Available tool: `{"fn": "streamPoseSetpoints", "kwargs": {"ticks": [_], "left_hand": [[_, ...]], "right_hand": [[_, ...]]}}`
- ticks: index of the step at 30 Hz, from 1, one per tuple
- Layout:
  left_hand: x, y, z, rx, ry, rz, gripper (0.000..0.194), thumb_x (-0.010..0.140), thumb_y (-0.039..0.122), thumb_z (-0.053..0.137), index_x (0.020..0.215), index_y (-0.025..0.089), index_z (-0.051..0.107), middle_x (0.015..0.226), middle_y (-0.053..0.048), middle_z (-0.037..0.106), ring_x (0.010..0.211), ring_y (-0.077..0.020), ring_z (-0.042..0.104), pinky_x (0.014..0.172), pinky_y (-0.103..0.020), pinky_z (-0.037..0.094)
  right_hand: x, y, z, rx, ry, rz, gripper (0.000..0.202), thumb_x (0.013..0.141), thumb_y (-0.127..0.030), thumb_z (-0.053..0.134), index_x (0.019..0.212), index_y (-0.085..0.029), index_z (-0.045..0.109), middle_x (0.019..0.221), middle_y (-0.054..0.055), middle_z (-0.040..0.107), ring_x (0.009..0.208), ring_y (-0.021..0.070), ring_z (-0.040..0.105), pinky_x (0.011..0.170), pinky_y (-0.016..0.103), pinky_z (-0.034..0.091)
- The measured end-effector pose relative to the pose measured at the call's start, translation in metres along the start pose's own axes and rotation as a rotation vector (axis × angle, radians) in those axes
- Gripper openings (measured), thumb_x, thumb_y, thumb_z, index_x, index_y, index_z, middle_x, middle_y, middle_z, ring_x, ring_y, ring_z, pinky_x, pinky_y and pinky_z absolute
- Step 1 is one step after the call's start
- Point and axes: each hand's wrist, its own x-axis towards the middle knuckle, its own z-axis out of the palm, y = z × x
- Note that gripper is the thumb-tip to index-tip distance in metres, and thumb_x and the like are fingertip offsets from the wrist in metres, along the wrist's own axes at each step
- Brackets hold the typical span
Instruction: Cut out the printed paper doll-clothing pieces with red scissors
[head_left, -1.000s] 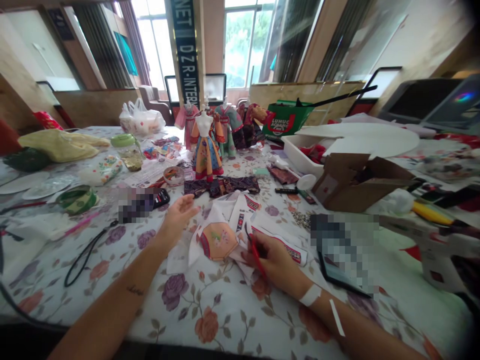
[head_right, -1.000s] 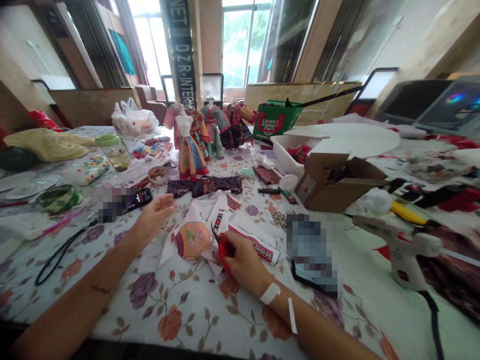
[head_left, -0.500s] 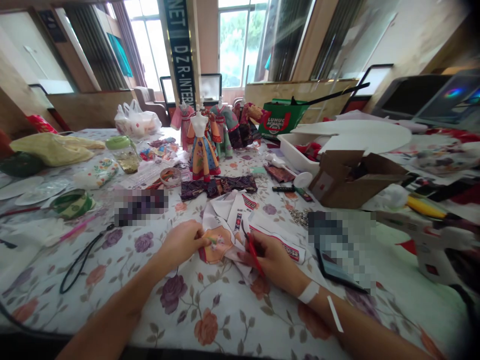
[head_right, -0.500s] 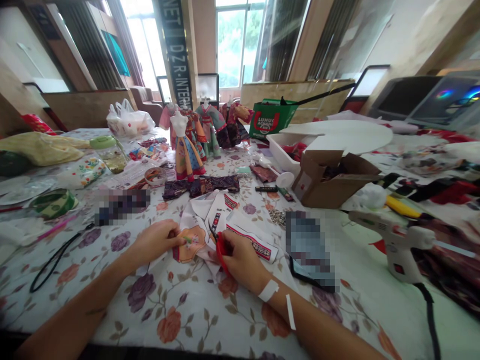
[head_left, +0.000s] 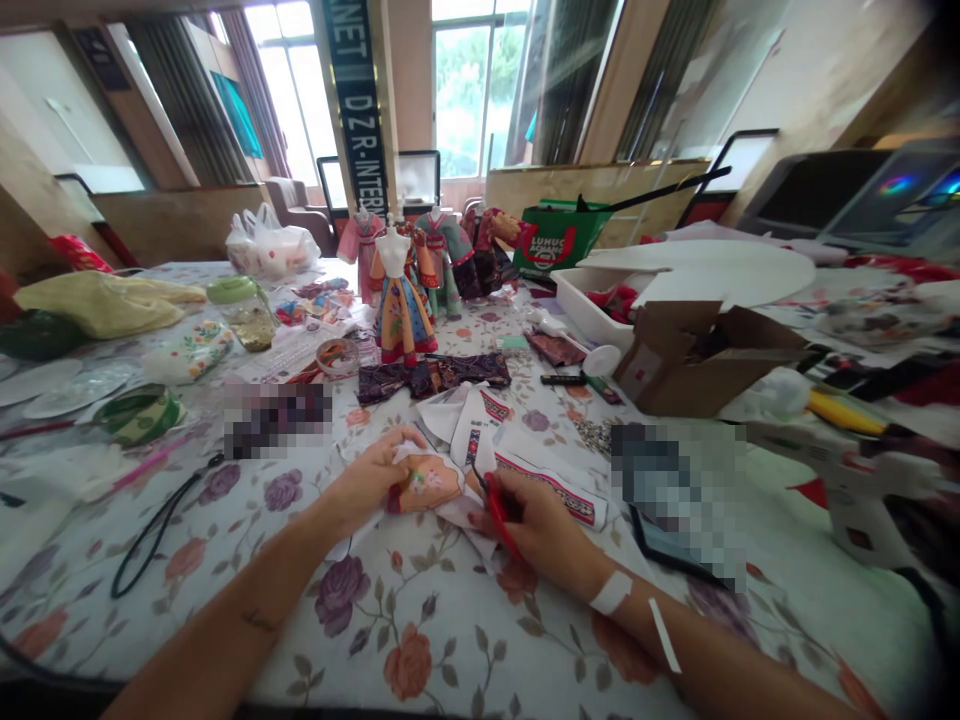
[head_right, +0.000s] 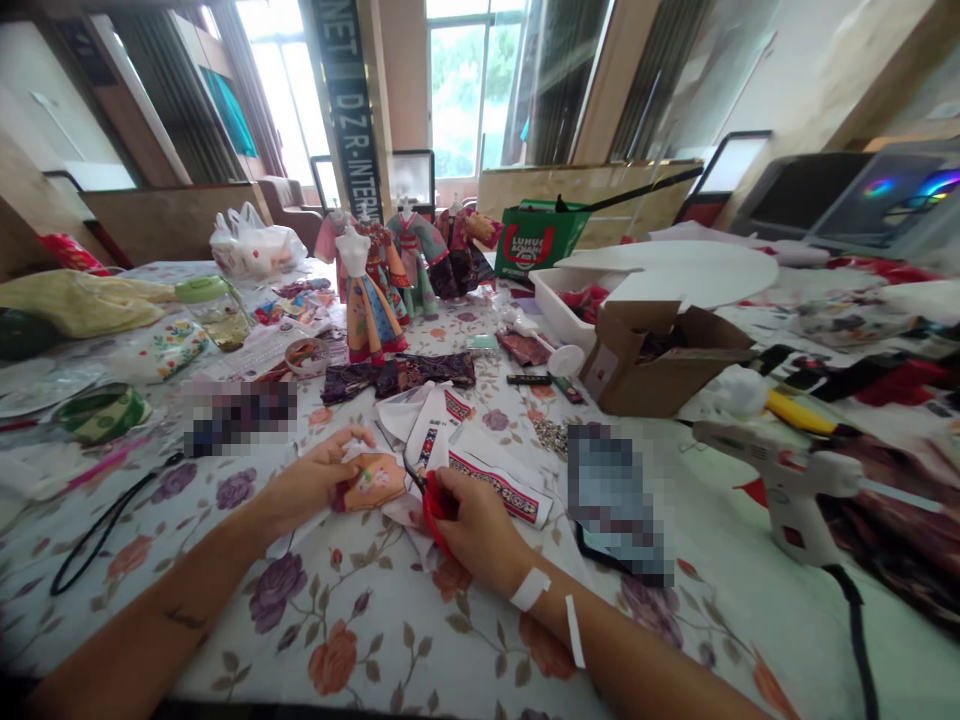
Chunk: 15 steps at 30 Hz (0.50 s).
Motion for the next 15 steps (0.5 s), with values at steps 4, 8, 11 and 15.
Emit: {"fn": "streamPoseSetpoints", "kwargs": {"ticks": [4, 8, 11, 15], "left_hand": [[0.001, 0.001, 0.007, -0.025, 0.032, -0.115, 0.015, 0.064, 0.017, 0.060, 0.077, 0.011, 0.067, 0.071, -0.004, 0.065, 0.057, -0.0106, 0.055, 0.053, -0.021, 0.037], [-0.003, 0.003, 0.014, -0.051, -0.003, -0.092, 0.021, 0.071, 0.027, 0.066, 0.086, 0.011, 0.066, 0.077, -0.005, 0.066, 0.059, -0.0104, 0.055, 0.052, -0.021, 0.037], [-0.005, 0.000, 0.015, -0.056, -0.046, -0.023, 0.029, 0.066, 0.025, 0.077, 0.089, 0.015, 0.063, 0.084, -0.005, 0.067, 0.066, -0.0116, 0.059, 0.057, -0.020, 0.039], [-0.002, -0.002, 0.013, -0.166, -0.105, -0.058, 0.036, 0.075, 0.039, 0.069, 0.102, 0.014, 0.064, 0.089, -0.008, 0.069, 0.075, -0.0162, 0.064, 0.062, -0.022, 0.044]], "right_hand": [[0.000, -0.002, 0.001, -0.019, 0.001, -0.002, 0.025, 0.074, -0.032, 0.060, 0.063, -0.019, 0.041, 0.060, -0.004, 0.042, 0.057, 0.0112, 0.036, 0.051, 0.023, 0.029], [-0.002, -0.002, 0.002, -0.012, 0.002, -0.014, 0.026, 0.074, -0.031, 0.060, 0.062, -0.020, 0.040, 0.059, -0.004, 0.042, 0.055, 0.0106, 0.036, 0.050, 0.022, 0.029], [-0.002, -0.003, 0.002, -0.005, 0.009, -0.007, 0.026, 0.075, -0.032, 0.060, 0.062, -0.020, 0.040, 0.058, -0.004, 0.041, 0.055, 0.0106, 0.036, 0.049, 0.022, 0.029], [-0.003, -0.004, 0.000, 0.021, 0.007, 0.013, 0.026, 0.075, -0.032, 0.060, 0.063, -0.019, 0.041, 0.059, -0.005, 0.041, 0.055, 0.0104, 0.037, 0.049, 0.022, 0.031]]}}
